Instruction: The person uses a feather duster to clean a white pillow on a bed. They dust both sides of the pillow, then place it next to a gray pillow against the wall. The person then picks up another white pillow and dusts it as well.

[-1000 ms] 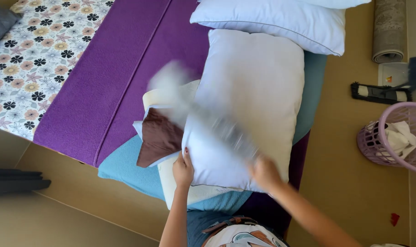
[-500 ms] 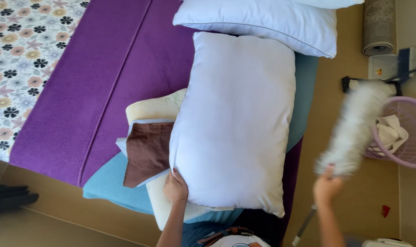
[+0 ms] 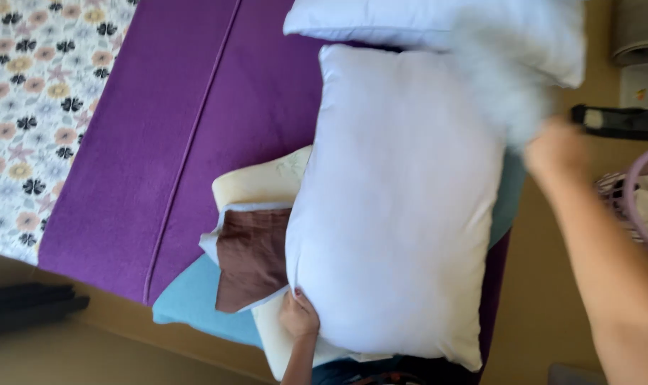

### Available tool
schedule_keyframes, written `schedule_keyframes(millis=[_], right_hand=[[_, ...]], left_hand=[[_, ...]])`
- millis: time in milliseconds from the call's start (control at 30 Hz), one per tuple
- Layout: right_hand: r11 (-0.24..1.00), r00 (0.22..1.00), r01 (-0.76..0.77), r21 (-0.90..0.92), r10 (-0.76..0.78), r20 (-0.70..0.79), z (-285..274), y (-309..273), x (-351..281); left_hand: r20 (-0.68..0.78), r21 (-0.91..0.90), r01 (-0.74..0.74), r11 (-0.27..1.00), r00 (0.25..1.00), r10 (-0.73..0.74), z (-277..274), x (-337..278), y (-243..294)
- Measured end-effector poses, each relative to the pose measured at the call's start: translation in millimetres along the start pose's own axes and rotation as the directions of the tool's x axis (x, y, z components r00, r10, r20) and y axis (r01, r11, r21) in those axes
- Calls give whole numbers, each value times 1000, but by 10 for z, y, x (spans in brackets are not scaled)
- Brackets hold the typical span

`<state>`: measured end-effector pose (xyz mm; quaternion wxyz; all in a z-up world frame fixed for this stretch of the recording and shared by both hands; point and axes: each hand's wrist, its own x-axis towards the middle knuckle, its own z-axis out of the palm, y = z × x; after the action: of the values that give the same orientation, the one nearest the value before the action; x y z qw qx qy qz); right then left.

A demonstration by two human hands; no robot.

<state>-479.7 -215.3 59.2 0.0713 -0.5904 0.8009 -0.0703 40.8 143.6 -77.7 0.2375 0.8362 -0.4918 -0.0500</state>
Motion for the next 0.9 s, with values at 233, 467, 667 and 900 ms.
schedule_keyframes(millis=[233,467,667,900], right_hand=[[934,940,326,-149,-337,-51,-34,-676,-1004],[905,904,413,-97,-395,165,147,-498,-771],[1000,998,-25,7,25,-57,383,721,-42],[723,943,-266,638,333,16,494,-49,-1970]], left_hand=[[-32,-121,-62,991,998,58,-73,40,141],[-47,-168,-105,980,994,99,-178,43,182],[18,-207,-44,977,999,49,-334,74,256],[-68,-451,-223,864,974,217,-1209,694,925]])
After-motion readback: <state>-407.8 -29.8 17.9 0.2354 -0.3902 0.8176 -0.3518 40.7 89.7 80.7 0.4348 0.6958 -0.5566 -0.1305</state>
